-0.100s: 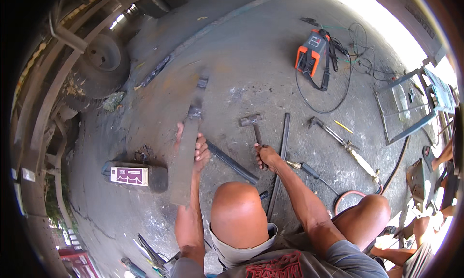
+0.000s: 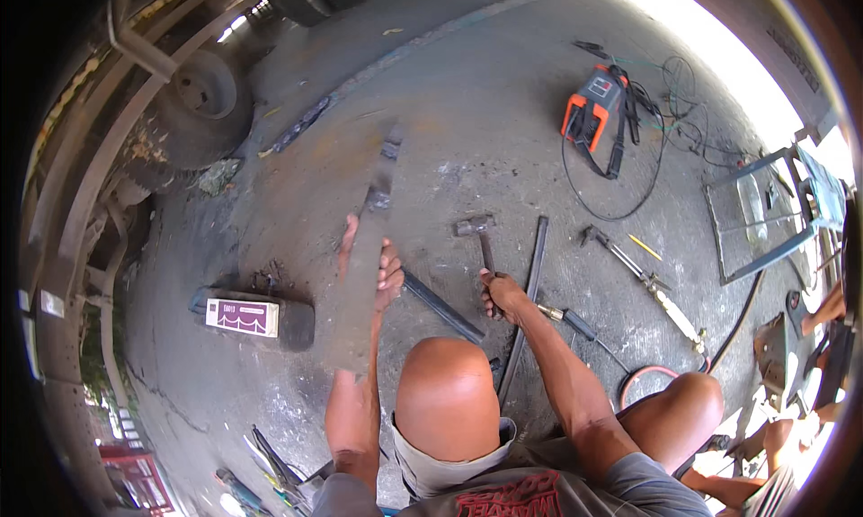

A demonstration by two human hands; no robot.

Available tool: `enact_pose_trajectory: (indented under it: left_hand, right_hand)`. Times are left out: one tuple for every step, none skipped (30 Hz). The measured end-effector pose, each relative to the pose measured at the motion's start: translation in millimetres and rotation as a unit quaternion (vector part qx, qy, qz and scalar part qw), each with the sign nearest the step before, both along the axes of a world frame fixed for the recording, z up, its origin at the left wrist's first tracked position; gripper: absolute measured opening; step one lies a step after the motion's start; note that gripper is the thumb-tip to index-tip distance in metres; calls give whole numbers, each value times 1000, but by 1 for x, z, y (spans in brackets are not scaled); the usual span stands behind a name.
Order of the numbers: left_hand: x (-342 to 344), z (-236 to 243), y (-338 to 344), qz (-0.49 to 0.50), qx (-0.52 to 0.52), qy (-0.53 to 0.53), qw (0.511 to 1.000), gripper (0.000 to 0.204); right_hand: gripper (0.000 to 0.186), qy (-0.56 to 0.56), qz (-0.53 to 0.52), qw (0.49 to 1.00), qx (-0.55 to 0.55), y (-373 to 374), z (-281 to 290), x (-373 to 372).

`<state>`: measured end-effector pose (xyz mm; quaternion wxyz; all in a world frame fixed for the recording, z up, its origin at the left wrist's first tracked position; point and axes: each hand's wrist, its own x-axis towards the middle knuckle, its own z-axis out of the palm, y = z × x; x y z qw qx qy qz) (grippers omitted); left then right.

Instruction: The person heats a metal bar with a blowtorch until it glows red, then uses a hammer to strike and shape the heated section. The person repeats the heating and hammering process on the same metal bar.

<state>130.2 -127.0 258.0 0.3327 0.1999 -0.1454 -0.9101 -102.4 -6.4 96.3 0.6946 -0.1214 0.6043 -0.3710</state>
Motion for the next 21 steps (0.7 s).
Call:
enact_pose_trajectory:
  left_hand:
    - [-9,5,-1,7,0,-26,1000,72]
    - [-18,12,1,16,-1,-54,998,69]
    - [-25,17,1,25,-1,-83,996,67]
    - [-30,19,1,28,-10,-91,995,65]
    - [-34,19,1,31,-17,-100,994,63]
    - [-37,19,1,32,-24,-109,993,62]
    - [-40,21,3,44,-26,-121,991,61]
    - [-46,29,3,52,-33,-132,989,61]
    - [-51,37,2,60,-40,-144,987,60]
    - [-54,39,3,68,-36,-158,984,60]
    - [-57,40,4,77,-33,-172,982,60]
    - [-58,40,4,85,-30,-187,978,60]
    - [-57,39,4,77,-33,-174,981,60]
    - [-54,35,2,69,-36,-162,984,60]
    - [-52,34,1,61,-39,-149,986,60]
    - [-51,35,1,63,-39,-158,985,60]
    - [-50,37,1,64,-39,-166,983,60]
    - [-49,40,2,66,-39,-174,982,60]
    - [-46,43,3,70,-44,-186,979,60]
    - [-43,48,5,75,-50,-198,976,61]
    - [-40,51,7,79,-56,-210,973,61]
  right_hand:
    - [42,3,-8,1000,-5,1,0,-1]
    - [42,4,-14,1000,-12,0,-1,0]
    - [42,5,-11,1000,-10,0,-2,0]
    - [42,6,-9,1000,-11,-1,-1,1]
    - [42,7,-8,1000,-10,0,1,3]
    - [42,8,-8,1000,-9,-1,2,4]
    - [35,-9,-20,1000,-1,-1,9,3]
    - [36,-8,-18,1000,-6,-6,11,1]
    - [36,-8,-17,1000,-11,-10,12,0]
    - [36,-7,-18,1000,-9,-9,10,-2]
    - [36,-10,-20,1000,-6,-9,8,-3]
    - [36,-9,-20,1000,-7,-9,6,-3]
    - [36,-10,-21,1000,-10,-9,4,-4]
    - [35,-11,-22,1000,-12,-9,3,-4]
    - [35,-12,-22,1000,-17,-10,2,-3]
    - [36,-13,-24,999,-19,-10,0,-4]
    - [36,-14,-26,999,-22,-9,-1,-4]
    - [36,-6,-22,1000,-21,-9,-2,-5]
    - [36,0,-17,1000,-21,-9,0,-4]
    - [36,7,-13,1000,-20,-9,3,-3]
    - [38,6,-8,1000,-20,-10,5,-2]
